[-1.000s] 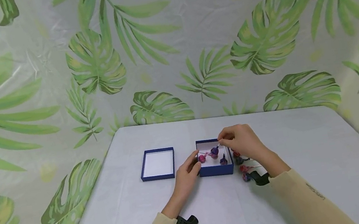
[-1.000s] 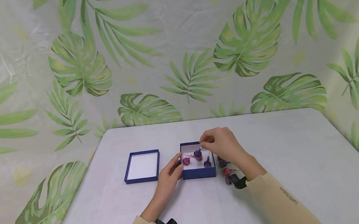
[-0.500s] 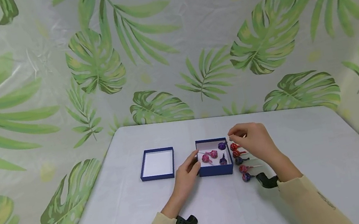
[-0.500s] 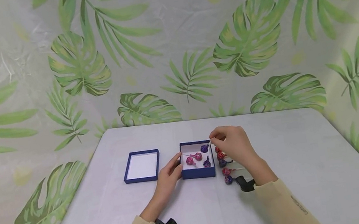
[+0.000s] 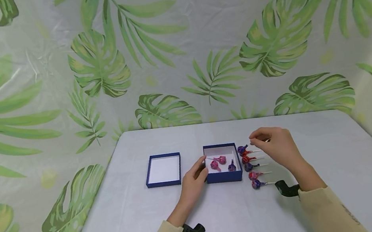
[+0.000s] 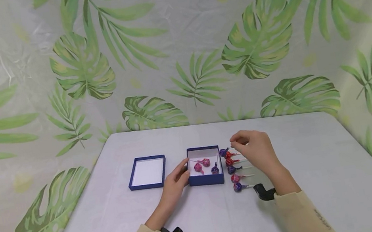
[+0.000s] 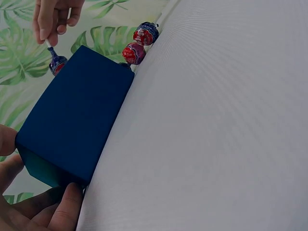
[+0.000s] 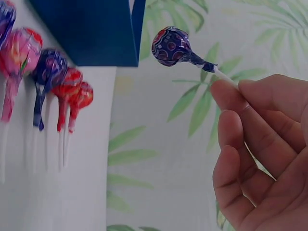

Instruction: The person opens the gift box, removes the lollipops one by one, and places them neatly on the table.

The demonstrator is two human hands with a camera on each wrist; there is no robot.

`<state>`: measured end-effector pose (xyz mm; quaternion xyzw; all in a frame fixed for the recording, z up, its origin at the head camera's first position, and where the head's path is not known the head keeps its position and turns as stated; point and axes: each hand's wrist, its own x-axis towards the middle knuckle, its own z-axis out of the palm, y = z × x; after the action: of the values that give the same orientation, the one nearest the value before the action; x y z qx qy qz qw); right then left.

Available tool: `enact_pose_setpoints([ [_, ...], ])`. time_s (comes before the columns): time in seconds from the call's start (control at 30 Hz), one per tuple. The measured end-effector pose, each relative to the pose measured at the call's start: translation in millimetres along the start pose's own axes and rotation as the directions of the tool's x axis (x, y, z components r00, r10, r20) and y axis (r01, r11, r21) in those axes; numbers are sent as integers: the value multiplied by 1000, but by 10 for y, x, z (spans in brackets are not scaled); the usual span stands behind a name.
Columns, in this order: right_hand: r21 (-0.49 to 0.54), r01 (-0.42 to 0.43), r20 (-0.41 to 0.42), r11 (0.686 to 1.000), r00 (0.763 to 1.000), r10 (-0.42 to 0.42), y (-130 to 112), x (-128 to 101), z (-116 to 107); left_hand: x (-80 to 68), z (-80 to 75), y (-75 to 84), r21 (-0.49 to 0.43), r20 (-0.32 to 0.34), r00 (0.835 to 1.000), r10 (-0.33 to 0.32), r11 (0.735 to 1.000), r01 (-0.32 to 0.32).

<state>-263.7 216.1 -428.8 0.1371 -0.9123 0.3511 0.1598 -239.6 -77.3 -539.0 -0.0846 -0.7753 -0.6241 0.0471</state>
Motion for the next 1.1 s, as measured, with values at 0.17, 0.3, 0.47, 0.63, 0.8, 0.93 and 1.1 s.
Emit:
enact_pose_setpoints([
  [0.17, 10, -56, 1, 998, 998, 56, 132, -19, -50, -4, -6, 5, 6, 0, 1000, 3, 1000, -3],
  [0.3, 16, -107, 3, 994, 994, 107, 229, -28, -83, -11, -11, 9, 6, 2, 1000, 3, 1000, -3],
  [0.47, 21, -136, 5, 990, 991, 136, 355, -33, -113, -12, -17, 9, 10, 5, 1000, 18, 1000, -18],
  [0.63, 24, -154, 13, 988, 988, 153, 485, -30, -124, -5, -24, 22, 11, 16, 1000, 19, 1000, -19],
  [0.8, 41, -184, 26, 982, 983, 183, 597, -16, -119, 7, -24, 37, 2, 21, 1000, 5, 1000, -5],
  [0.93, 51, -205, 45, 977, 978, 203, 681, -18, -89, 8, -24, 26, -5, 16, 1000, 13, 1000, -13],
  [1.1, 51, -229, 74, 972, 972, 225, 791, -32, -38, -3, -22, 7, 4, 16, 1000, -4, 1000, 4],
])
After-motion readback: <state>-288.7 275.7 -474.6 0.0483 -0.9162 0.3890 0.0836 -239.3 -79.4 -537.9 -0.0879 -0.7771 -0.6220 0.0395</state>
